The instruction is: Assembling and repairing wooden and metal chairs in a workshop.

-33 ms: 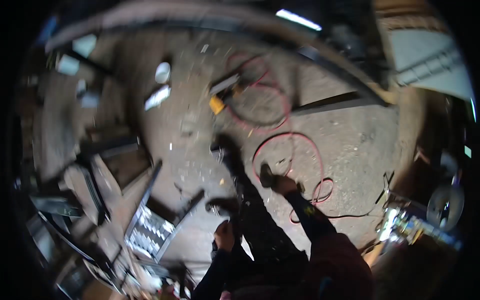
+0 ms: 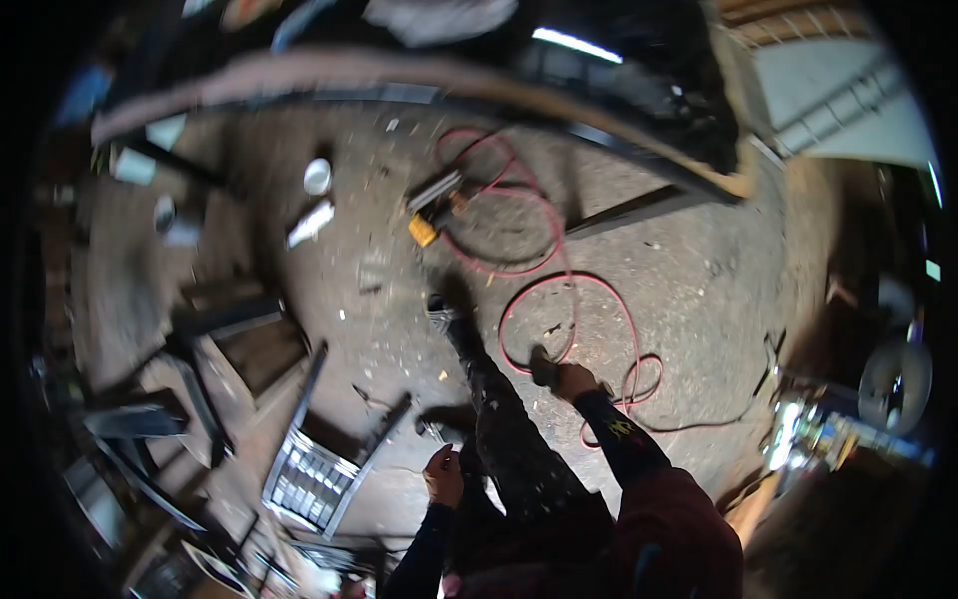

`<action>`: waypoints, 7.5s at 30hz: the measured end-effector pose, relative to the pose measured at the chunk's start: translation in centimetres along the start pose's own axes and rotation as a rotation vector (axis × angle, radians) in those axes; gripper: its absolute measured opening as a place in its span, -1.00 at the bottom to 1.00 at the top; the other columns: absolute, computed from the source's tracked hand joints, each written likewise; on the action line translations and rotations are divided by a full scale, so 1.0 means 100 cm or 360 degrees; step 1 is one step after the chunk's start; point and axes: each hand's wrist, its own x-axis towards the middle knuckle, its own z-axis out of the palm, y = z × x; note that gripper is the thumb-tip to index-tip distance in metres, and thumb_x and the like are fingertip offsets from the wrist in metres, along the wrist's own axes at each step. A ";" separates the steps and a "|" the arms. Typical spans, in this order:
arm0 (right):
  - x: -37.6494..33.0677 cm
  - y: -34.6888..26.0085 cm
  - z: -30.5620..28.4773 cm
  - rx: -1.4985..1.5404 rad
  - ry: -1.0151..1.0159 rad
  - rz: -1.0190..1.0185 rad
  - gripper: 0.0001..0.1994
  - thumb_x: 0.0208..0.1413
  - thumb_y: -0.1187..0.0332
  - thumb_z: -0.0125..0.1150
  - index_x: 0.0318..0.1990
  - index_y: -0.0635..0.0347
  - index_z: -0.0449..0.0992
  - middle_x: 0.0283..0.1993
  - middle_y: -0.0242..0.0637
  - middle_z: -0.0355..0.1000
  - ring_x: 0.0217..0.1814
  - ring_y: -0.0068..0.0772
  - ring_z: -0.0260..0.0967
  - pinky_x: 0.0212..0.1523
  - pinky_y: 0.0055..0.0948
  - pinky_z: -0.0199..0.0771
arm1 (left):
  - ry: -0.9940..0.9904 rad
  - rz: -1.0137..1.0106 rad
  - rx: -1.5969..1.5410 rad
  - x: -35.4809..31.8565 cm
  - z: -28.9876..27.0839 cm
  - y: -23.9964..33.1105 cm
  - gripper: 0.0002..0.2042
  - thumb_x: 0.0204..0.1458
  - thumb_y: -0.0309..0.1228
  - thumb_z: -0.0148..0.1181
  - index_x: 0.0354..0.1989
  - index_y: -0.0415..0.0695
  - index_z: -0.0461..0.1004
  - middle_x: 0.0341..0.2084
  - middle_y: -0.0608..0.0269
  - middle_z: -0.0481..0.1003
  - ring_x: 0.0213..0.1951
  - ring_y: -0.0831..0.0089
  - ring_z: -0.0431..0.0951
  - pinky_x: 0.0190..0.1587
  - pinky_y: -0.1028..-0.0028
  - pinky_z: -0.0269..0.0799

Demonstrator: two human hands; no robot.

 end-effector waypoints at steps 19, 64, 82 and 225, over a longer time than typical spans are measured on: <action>-0.128 0.154 -0.125 0.0829 -0.0508 0.0709 -0.67 -0.17 0.23 0.27 -0.25 0.25 0.63 -0.20 0.05 0.57 -0.07 0.02 0.55 -0.03 -0.14 0.54 | 0.0243 0.1684 0.0597 0.144 0.141 0.755 -0.82 -0.04 -0.32 0.32 -0.33 -0.16 0.63 -0.43 0.05 0.57 -0.33 0.09 0.59 -0.25 0.23 0.49; -0.261 -0.253 -0.426 0.0209 -0.0151 -0.2771 -0.75 -0.05 0.43 0.33 -0.20 0.25 0.47 -0.42 -0.28 0.48 -0.42 -0.40 0.46 -0.41 -0.42 0.43 | 0.0278 0.1356 -0.3289 -0.196 -0.230 0.418 -0.82 0.33 -0.30 -0.07 -0.19 -0.13 0.38 -0.23 0.21 0.47 -0.11 0.26 0.51 0.15 0.14 0.40; -0.336 -0.375 -0.291 -0.0367 -0.0449 -0.2331 -0.76 -0.11 0.47 0.31 -0.23 0.25 0.50 -0.38 -0.08 0.52 -0.32 -0.15 0.52 -0.33 -0.29 0.47 | 0.0579 0.0401 -0.4041 -0.116 -0.276 0.231 -0.83 0.33 -0.39 -0.28 -0.24 -0.17 0.24 -0.31 0.00 0.48 -0.32 0.11 0.56 -0.19 0.16 0.58; -0.201 -0.781 -0.106 0.0012 -0.1205 0.0162 -0.78 0.21 0.35 0.18 -0.12 0.21 0.30 -0.22 -0.37 0.24 -0.14 -0.56 0.29 0.02 -0.64 0.38 | 0.0502 0.0028 -0.4745 0.164 -0.528 -0.043 -0.80 0.30 -0.31 -0.01 -0.31 -0.19 0.36 -0.34 0.16 0.43 -0.16 0.23 0.50 0.11 0.17 0.41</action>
